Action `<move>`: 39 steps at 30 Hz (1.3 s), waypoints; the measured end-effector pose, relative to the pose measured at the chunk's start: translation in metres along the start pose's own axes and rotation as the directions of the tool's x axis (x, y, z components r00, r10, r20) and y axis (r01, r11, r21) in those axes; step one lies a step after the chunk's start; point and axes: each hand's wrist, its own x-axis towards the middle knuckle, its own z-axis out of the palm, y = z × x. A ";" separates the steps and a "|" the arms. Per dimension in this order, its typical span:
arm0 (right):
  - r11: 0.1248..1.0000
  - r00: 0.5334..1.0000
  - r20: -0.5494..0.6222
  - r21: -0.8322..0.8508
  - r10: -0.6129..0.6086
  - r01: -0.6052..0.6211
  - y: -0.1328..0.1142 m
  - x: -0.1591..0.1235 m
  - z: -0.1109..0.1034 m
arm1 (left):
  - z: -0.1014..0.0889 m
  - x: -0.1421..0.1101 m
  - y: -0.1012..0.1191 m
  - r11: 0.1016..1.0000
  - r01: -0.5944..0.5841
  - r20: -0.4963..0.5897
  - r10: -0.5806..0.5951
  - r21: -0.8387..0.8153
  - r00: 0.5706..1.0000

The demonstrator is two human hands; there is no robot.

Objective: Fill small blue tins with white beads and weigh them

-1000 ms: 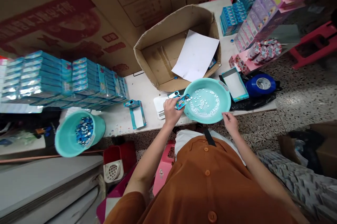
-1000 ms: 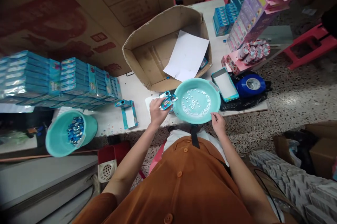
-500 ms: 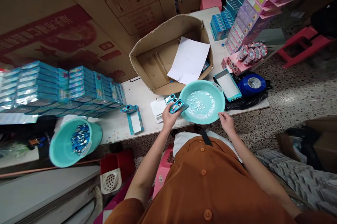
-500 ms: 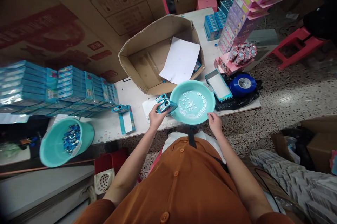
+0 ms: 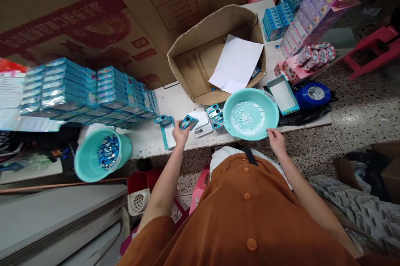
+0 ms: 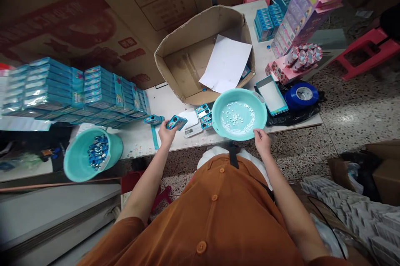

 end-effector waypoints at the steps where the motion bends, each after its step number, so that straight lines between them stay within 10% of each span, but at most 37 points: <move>1: 1.000 1.000 -0.010 0.002 0.005 -0.005 -0.002 -0.004 0.002 | 0.002 0.007 -0.004 1.000 -0.008 0.014 0.008 0.009 1.000; 17: 0.997 0.987 -0.149 -0.026 0.064 -0.069 -0.038 -0.080 0.066 | 0.042 0.063 -0.025 0.963 -0.264 0.401 0.262 -0.052 0.878; 39: 0.996 0.993 -0.086 -0.027 0.078 -0.080 -0.066 -0.105 0.135 | -0.023 0.041 -0.109 0.949 -0.315 0.529 0.256 0.022 0.809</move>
